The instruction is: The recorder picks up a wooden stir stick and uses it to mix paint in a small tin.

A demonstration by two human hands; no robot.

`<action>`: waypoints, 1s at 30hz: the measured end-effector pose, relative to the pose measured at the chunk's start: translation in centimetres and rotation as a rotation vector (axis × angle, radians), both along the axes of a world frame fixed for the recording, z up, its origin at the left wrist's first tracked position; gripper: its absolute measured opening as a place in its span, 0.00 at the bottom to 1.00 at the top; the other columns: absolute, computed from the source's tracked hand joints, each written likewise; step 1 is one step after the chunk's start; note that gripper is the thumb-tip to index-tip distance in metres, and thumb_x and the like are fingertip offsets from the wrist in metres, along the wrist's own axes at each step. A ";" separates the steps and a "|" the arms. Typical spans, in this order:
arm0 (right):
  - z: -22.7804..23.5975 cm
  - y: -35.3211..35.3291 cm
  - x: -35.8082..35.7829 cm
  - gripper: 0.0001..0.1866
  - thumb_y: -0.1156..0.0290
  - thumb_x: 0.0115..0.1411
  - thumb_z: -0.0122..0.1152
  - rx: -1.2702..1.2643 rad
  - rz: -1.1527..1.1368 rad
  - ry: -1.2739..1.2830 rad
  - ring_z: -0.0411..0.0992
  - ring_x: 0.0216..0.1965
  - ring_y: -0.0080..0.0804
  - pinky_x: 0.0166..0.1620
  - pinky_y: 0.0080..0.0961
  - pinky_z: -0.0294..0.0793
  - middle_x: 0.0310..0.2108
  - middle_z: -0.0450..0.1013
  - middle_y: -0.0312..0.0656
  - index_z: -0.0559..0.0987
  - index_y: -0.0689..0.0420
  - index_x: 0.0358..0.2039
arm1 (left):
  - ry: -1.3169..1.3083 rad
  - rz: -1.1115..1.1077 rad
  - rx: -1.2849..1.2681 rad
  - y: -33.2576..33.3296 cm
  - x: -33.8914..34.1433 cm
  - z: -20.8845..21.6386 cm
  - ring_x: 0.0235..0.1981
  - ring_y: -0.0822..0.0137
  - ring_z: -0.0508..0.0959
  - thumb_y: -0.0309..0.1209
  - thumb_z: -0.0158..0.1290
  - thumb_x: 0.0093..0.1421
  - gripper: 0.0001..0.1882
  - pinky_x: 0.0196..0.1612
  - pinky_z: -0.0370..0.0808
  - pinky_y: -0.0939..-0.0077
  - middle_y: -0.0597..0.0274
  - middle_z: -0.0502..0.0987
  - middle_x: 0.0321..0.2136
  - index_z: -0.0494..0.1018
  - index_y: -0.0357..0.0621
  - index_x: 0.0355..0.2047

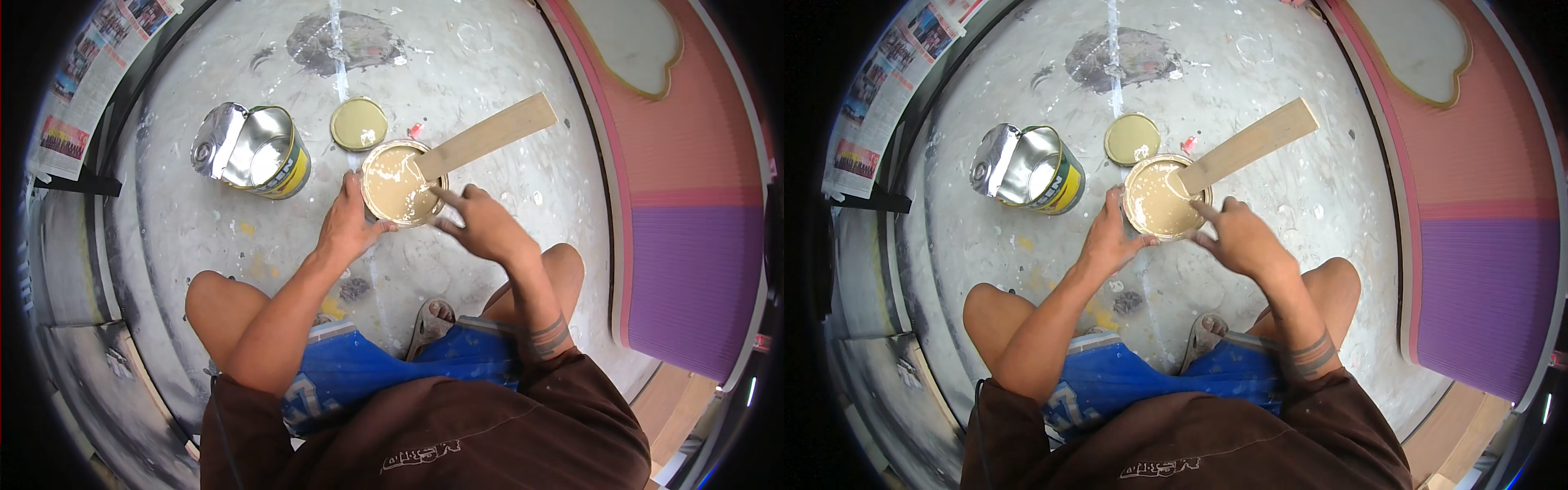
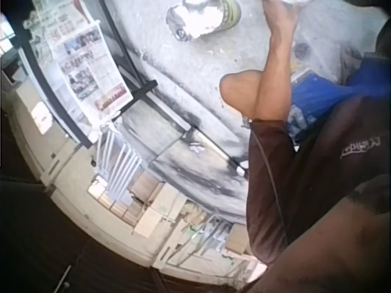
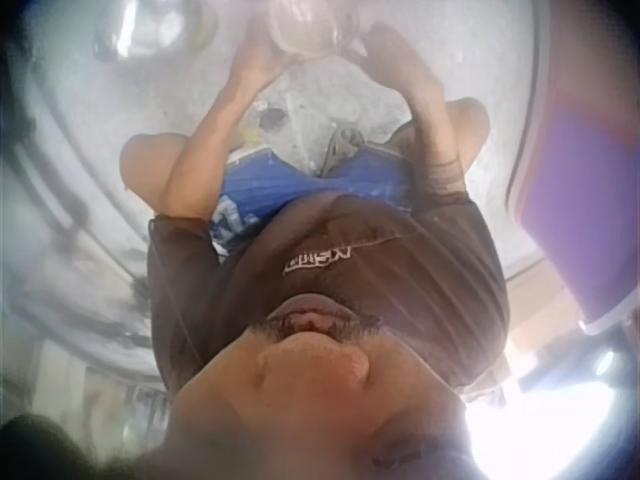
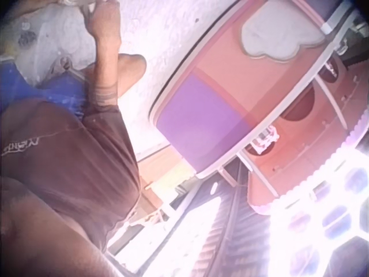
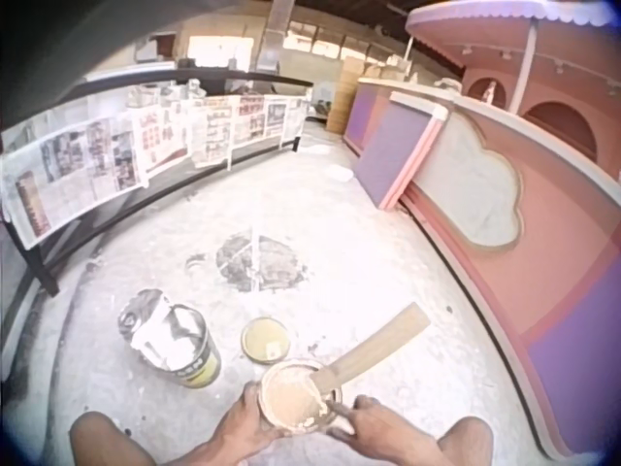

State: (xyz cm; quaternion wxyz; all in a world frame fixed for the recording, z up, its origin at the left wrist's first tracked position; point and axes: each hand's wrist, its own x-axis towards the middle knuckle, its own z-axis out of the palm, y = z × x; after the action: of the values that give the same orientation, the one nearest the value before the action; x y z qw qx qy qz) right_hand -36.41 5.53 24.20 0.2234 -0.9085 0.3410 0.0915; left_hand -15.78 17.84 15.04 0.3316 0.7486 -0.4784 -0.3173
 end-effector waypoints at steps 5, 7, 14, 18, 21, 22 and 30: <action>-4.1 1.5 0.4 0.41 0.38 0.57 0.62 -0.207 0.102 0.016 0.68 0.51 0.56 0.54 0.51 0.69 0.48 0.69 0.59 0.70 0.48 0.65 | 0.020 0.011 0.035 -0.3 -0.2 0.1 0.61 0.39 0.70 0.35 0.75 0.46 0.55 0.63 0.69 0.55 0.31 0.66 0.60 0.50 0.33 0.64; -4.6 1.6 0.4 0.41 0.38 0.57 0.62 -0.203 0.109 0.032 0.68 0.51 0.56 0.54 0.52 0.68 0.49 0.69 0.59 0.70 0.47 0.66 | 0.034 0.004 0.043 -0.3 -0.2 0.0 0.61 0.39 0.70 0.35 0.75 0.46 0.55 0.63 0.69 0.55 0.32 0.66 0.60 0.50 0.33 0.65; -2.8 1.3 0.7 0.39 0.39 0.59 0.62 -0.135 0.151 -0.021 0.69 0.51 0.56 0.55 0.49 0.69 0.50 0.68 0.62 0.71 0.48 0.65 | 0.002 0.012 0.034 -0.1 0.1 0.1 0.61 0.40 0.70 0.35 0.75 0.45 0.55 0.62 0.69 0.55 0.32 0.67 0.59 0.51 0.33 0.64; 1.6 -0.6 0.5 0.33 0.44 0.66 0.59 0.215 -0.008 -0.132 0.72 0.46 0.45 0.54 0.42 0.72 0.44 0.72 0.53 0.72 0.51 0.64 | 0.009 -0.002 0.016 -0.2 -0.1 0.4 0.60 0.39 0.70 0.35 0.75 0.45 0.52 0.61 0.70 0.55 0.32 0.67 0.59 0.51 0.33 0.61; 2.2 -2.3 -0.1 0.26 0.54 0.73 0.52 1.004 -0.321 -0.419 0.69 0.38 0.22 0.50 0.31 0.78 0.30 0.66 0.30 0.71 0.53 0.65 | -0.009 -0.005 0.011 -0.2 -0.2 0.1 0.60 0.38 0.70 0.34 0.75 0.46 0.50 0.61 0.70 0.55 0.33 0.67 0.59 0.52 0.32 0.59; 2.0 -2.7 -0.5 0.26 0.54 0.73 0.52 0.997 -0.327 -0.425 0.69 0.38 0.22 0.50 0.31 0.78 0.30 0.66 0.30 0.71 0.53 0.65 | -0.020 -0.007 0.010 -0.3 -0.2 0.1 0.62 0.38 0.68 0.34 0.75 0.46 0.51 0.62 0.69 0.55 0.33 0.66 0.60 0.51 0.31 0.60; 1.2 -3.7 -1.4 0.28 0.57 0.72 0.53 1.409 -0.414 -0.593 0.67 0.36 0.22 0.45 0.33 0.82 0.33 0.64 0.32 0.66 0.59 0.66 | -0.003 -0.019 0.052 -0.5 -0.1 0.6 0.64 0.40 0.67 0.34 0.75 0.46 0.52 0.64 0.68 0.55 0.33 0.63 0.62 0.51 0.31 0.61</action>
State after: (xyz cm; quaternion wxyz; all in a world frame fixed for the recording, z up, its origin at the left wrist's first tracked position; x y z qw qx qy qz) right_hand -37.81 1.87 25.35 0.8401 -0.4577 0.2910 -0.0035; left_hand -15.87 17.35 15.60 0.3083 0.7528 -0.4775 -0.3319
